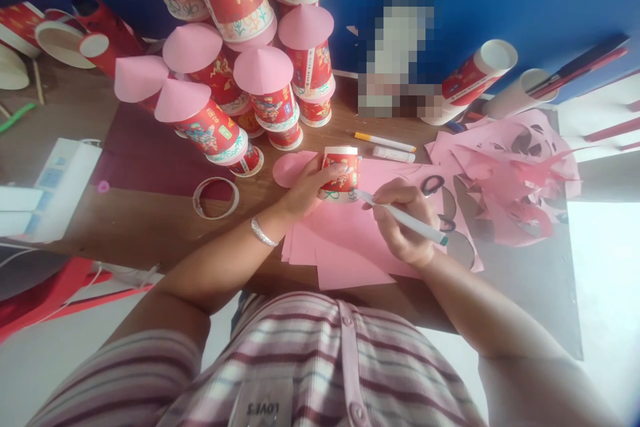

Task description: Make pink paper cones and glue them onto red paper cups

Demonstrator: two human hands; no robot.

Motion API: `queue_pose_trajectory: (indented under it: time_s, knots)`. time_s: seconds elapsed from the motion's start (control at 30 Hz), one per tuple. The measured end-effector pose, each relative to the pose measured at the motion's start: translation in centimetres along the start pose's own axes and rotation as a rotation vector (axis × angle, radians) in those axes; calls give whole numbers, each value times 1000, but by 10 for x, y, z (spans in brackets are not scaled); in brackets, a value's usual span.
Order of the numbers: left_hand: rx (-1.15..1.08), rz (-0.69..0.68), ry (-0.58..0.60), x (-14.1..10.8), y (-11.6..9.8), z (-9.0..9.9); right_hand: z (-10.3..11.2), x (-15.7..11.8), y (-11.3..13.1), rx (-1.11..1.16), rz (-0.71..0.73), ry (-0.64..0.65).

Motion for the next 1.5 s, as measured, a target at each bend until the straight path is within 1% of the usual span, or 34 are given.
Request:
queue_pose_trajectory:
  time_s: [0.07,0.17,0.27,0.43,0.6,0.7,1.03,1.2,1.4,1.5]
  knots:
    - [1,11,-4,-1,-1,-1,-3,0,2,-57,83,42]
    - [23,1,13,-2,0,-1,-7,-2,2,-116,246,90]
    - [41,7,15,-1,2,0,-8,-4,-1,-132,329,100]
    - [32,21,4,-1,3,0,-4,-5,-2,-136,299,95]
    - [42,35,-17,-1,0,-3,-1,-6,1,-130,183,93]
    - [49,37,-11,-2,-1,-4,-1,-6,1,-116,147,96]
    - [81,50,-41,-3,-5,-5,-1,-5,0,-84,155,103]
    - [76,45,-30,-3,-3,-4,-1,-4,-1,-81,158,86]
    - [67,30,-29,0,1,-4,0,-3,0,-121,152,66]
    - [65,26,-19,0,2,-3,-1,-3,0,-148,178,74]
Point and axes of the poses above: each hand's wrist, its own x-axis towards the middle knuckle, its own z-axis out of the back of the hand, y = z × x, the point moved 1 cm from there along x, towards the middle knuckle, and after that the axes turned 7 degrees about x, right-handed, at the moved point
